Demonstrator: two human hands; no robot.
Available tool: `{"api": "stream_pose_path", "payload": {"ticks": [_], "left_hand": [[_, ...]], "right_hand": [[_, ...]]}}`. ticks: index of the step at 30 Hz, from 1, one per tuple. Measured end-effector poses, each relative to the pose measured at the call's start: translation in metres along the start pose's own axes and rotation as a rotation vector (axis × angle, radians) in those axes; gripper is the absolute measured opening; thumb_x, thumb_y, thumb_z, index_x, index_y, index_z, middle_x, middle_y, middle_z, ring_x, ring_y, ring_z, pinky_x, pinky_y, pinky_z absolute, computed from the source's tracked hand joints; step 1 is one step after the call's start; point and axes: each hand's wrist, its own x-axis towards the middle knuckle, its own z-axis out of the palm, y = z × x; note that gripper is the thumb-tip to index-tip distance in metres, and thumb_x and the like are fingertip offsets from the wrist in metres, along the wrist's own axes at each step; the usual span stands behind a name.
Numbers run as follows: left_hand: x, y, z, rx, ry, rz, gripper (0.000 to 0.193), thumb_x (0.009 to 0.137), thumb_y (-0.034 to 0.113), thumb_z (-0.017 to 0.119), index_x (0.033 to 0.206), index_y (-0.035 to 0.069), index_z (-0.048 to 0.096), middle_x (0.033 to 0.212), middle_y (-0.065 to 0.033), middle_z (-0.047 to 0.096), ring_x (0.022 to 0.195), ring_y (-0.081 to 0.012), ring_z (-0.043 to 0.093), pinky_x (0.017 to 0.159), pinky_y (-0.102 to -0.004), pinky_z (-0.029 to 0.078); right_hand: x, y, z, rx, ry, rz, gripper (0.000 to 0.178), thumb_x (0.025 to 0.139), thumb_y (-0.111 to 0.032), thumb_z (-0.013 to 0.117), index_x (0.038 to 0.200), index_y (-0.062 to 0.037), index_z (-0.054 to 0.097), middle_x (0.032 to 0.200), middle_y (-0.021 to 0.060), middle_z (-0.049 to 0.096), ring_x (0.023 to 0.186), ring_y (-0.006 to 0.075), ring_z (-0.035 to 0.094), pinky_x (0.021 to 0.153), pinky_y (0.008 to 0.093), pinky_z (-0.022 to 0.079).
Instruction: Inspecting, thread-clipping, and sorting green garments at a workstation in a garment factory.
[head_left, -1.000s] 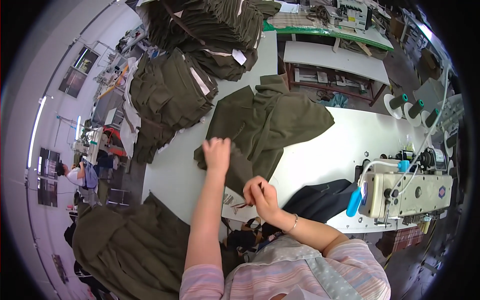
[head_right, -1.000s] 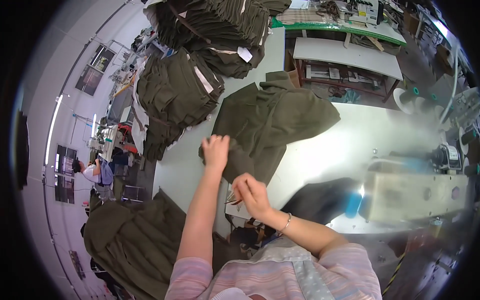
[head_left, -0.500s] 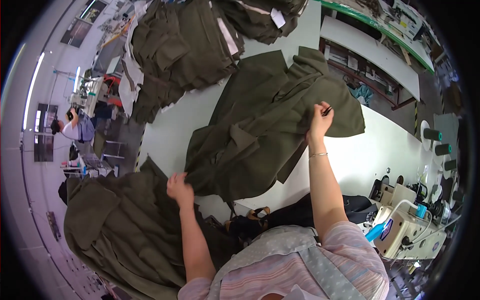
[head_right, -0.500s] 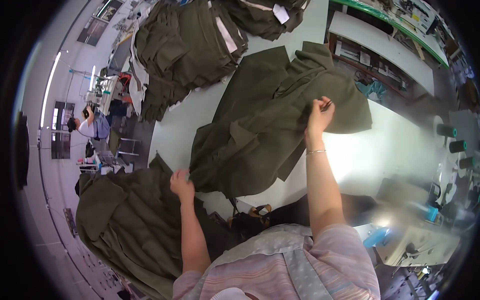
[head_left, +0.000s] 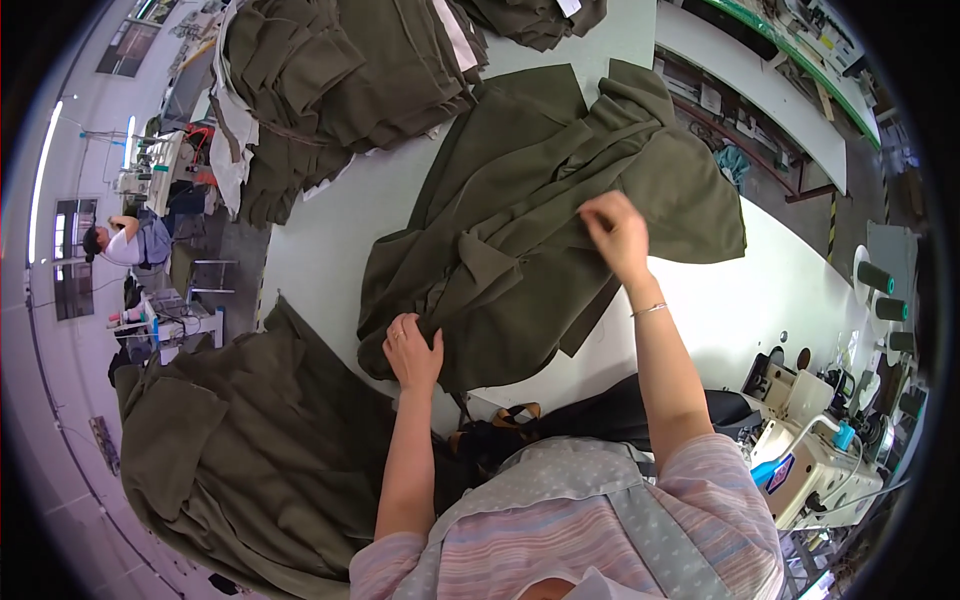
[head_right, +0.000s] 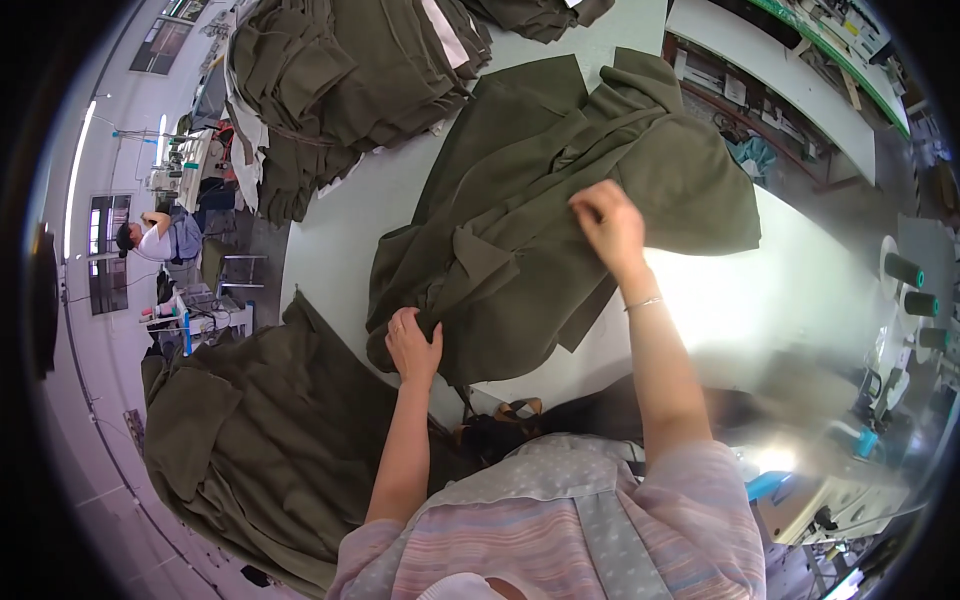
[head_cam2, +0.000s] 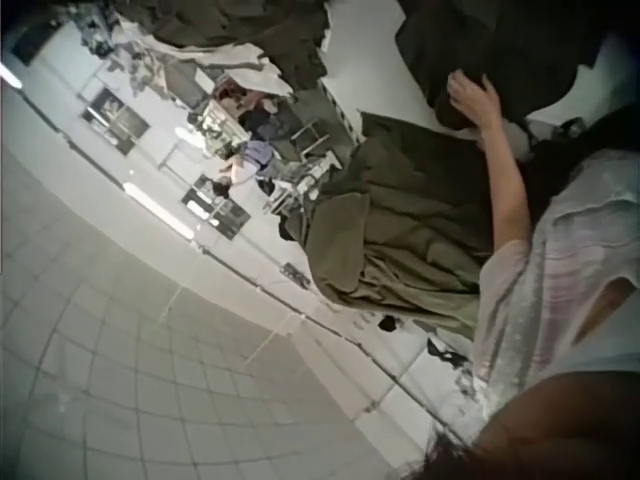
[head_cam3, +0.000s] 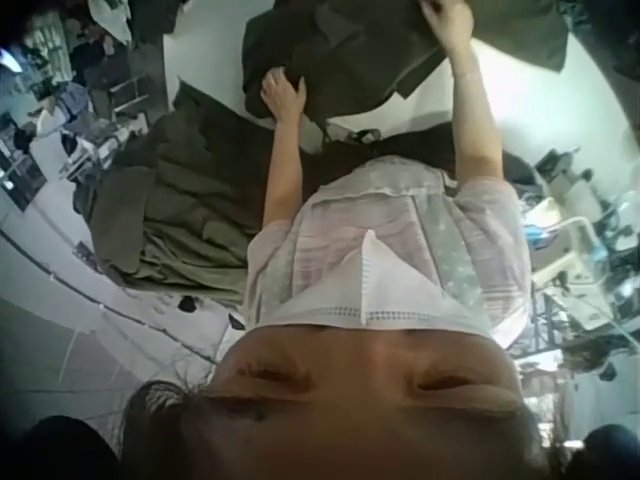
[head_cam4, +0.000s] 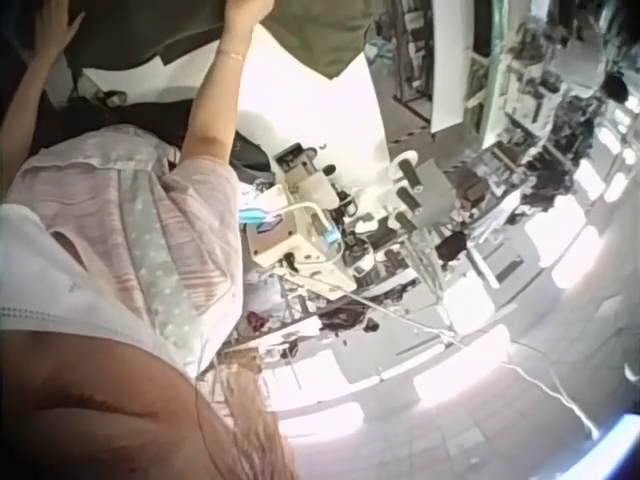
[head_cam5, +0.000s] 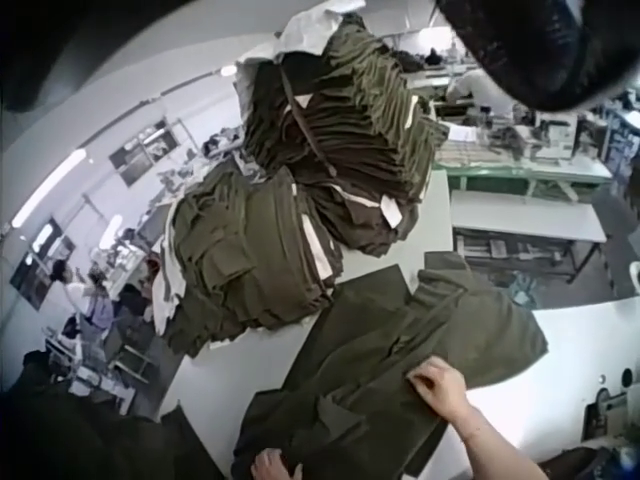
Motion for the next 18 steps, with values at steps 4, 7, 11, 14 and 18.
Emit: {"api": "stream_pose_path", "payload": {"ticks": [4, 7, 11, 14, 18], "left_hand": [[-0.005, -0.018, 0.004, 0.208, 0.033, 0.056, 0.024, 0.080, 0.012, 0.064, 0.102, 0.006, 0.056, 0.097, -0.0122, 0.058, 0.090, -0.0333, 0.057, 0.075, -0.0369, 0.047], [0.001, -0.051, 0.010, -0.143, 0.069, -0.048, 0.016, 0.080, 0.007, 0.057, 0.095, 0.004, 0.057, 0.087, -0.0098, 0.058, 0.081, -0.0286, 0.057, 0.070, -0.0356, 0.046], [0.059, 0.014, -0.073, -0.845, 0.130, -0.242, 0.012, 0.071, -0.003, 0.042, 0.077, 0.000, 0.052, 0.069, -0.0044, 0.049, 0.063, -0.0146, 0.046, 0.058, -0.0269, 0.038], [0.086, 0.070, -0.174, -0.939, 0.169, 0.086, 0.009, 0.065, -0.005, 0.039, 0.068, -0.001, 0.046, 0.067, -0.0039, 0.047, 0.056, -0.0110, 0.039, 0.053, -0.0235, 0.031], [0.109, 0.125, -0.250, -0.987, 0.253, 0.463, 0.007, 0.067, -0.004, 0.042, 0.067, 0.001, 0.047, 0.055, -0.0069, 0.044, 0.047, -0.0149, 0.042, 0.046, -0.0250, 0.032]], "right_hand": [[-0.038, -0.013, 0.035, -0.058, -0.411, -0.178, 0.026, 0.072, -0.003, 0.066, 0.097, -0.0098, 0.065, 0.097, 0.0059, 0.062, 0.079, 0.0262, 0.062, 0.065, 0.0344, 0.051], [-0.047, -0.035, 0.052, -0.110, -0.375, -0.177, 0.036, 0.070, -0.003, 0.065, 0.105, -0.0131, 0.064, 0.101, 0.0025, 0.062, 0.081, 0.0246, 0.063, 0.065, 0.0350, 0.052], [-0.029, -0.029, 0.044, -0.118, -0.240, -0.158, 0.043, 0.067, -0.003, 0.066, 0.108, -0.0141, 0.061, 0.103, 0.0008, 0.061, 0.082, 0.0232, 0.063, 0.065, 0.0354, 0.052], [-0.005, -0.040, 0.019, -0.098, -0.019, -0.182, 0.040, 0.067, -0.001, 0.065, 0.105, -0.0119, 0.060, 0.103, 0.0030, 0.061, 0.082, 0.0238, 0.063, 0.065, 0.0351, 0.051], [0.052, -0.052, -0.035, -0.098, 0.642, -0.114, 0.030, 0.067, 0.004, 0.060, 0.096, -0.0056, 0.059, 0.097, 0.0114, 0.061, 0.081, 0.0257, 0.063, 0.068, 0.0315, 0.050]]}}
